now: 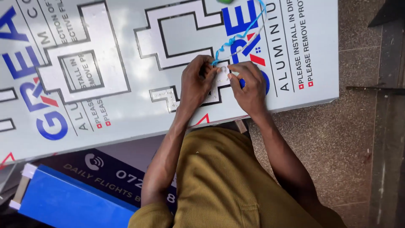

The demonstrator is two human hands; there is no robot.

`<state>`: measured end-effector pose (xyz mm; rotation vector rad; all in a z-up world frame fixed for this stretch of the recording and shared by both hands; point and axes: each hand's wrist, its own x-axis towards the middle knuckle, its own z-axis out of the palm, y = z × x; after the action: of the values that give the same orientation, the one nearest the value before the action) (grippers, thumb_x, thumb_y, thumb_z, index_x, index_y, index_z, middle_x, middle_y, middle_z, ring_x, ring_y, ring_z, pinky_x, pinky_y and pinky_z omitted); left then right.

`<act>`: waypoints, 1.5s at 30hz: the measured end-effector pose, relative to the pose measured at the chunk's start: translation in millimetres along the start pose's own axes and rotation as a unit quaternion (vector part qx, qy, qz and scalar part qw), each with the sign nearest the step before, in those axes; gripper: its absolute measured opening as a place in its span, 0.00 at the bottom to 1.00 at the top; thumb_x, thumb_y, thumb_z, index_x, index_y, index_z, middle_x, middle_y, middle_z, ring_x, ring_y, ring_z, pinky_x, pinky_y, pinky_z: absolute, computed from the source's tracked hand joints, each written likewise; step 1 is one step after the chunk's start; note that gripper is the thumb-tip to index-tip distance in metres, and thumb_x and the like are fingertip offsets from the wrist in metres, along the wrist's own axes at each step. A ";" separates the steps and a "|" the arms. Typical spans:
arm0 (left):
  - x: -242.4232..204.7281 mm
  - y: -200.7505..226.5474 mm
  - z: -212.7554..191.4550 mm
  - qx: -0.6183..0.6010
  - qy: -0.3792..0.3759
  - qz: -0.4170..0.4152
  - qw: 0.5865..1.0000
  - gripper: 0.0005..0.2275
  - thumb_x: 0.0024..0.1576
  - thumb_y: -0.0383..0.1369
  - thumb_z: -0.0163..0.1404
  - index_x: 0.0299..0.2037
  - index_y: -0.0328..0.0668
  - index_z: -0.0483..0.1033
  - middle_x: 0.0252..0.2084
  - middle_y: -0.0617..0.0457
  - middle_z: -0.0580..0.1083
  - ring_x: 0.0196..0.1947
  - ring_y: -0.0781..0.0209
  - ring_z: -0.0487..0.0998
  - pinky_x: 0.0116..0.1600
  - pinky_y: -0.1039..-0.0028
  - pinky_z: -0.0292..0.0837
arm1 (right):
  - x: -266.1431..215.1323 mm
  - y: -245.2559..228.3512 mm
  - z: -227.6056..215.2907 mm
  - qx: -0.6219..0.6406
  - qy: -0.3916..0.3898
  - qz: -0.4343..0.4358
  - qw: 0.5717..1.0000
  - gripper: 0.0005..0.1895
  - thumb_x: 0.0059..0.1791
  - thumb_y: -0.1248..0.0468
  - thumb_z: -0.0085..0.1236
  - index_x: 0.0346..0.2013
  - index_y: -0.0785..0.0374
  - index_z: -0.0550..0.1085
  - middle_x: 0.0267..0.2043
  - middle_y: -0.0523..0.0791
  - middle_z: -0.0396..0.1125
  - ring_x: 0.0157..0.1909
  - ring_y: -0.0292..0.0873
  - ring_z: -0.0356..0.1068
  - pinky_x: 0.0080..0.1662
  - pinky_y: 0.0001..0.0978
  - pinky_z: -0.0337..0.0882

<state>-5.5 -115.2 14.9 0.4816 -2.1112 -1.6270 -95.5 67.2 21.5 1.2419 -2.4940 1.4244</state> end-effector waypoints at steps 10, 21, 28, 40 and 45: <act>-4.5 -9.4 1.0 0.011 -0.007 0.015 1.000 0.10 0.65 0.28 0.64 0.53 0.42 0.80 0.38 0.46 0.79 0.41 0.48 0.83 0.46 0.61 0.81 | 12.2 0.0 3.4 -0.035 -0.005 -0.045 0.998 0.08 0.62 0.70 0.63 0.52 0.59 0.86 0.41 0.43 0.69 0.37 0.50 0.73 0.42 0.44 0.74; -2.7 -13.8 3.3 0.015 -0.005 0.034 0.999 0.10 0.63 0.26 0.64 0.52 0.44 0.80 0.37 0.49 0.79 0.40 0.50 0.82 0.46 0.61 0.82 | 13.4 8.3 5.0 -0.099 -0.016 -0.081 0.992 0.13 0.59 0.77 0.60 0.47 0.58 0.86 0.42 0.44 0.69 0.35 0.51 0.73 0.40 0.44 0.75; -1.7 -13.4 2.1 0.019 -0.004 0.046 0.999 0.09 0.63 0.24 0.62 0.50 0.43 0.79 0.36 0.49 0.78 0.38 0.48 0.81 0.44 0.60 0.81 | 13.6 6.0 6.9 -0.139 -0.024 -0.099 0.985 0.12 0.57 0.79 0.62 0.44 0.59 0.86 0.42 0.45 0.69 0.34 0.46 0.73 0.37 0.39 0.75; 1.7 -12.7 -3.7 -0.153 0.115 -0.057 0.980 0.08 0.65 0.26 0.64 0.51 0.45 0.82 0.37 0.56 0.76 0.36 0.66 0.79 0.44 0.74 0.82 | 15.4 -8.2 9.2 -0.227 -0.013 -0.134 0.965 0.09 0.56 0.75 0.66 0.42 0.56 0.85 0.43 0.43 0.67 0.36 0.47 0.69 0.31 0.38 0.72; 11.9 -43.7 -94.4 -0.258 0.304 -0.031 0.917 0.14 0.63 0.19 0.65 0.54 0.40 0.78 0.37 0.56 0.69 0.30 0.67 0.77 0.35 0.77 0.80 | 5.8 -0.5 12.7 -0.214 0.005 -0.112 0.970 0.11 0.55 0.75 0.66 0.43 0.55 0.86 0.45 0.43 0.69 0.37 0.46 0.69 0.33 0.36 0.72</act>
<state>35.1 -209.6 -5.2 0.7535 -1.1738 -1.6963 -94.7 54.1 16.5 1.3548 -2.3793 0.7837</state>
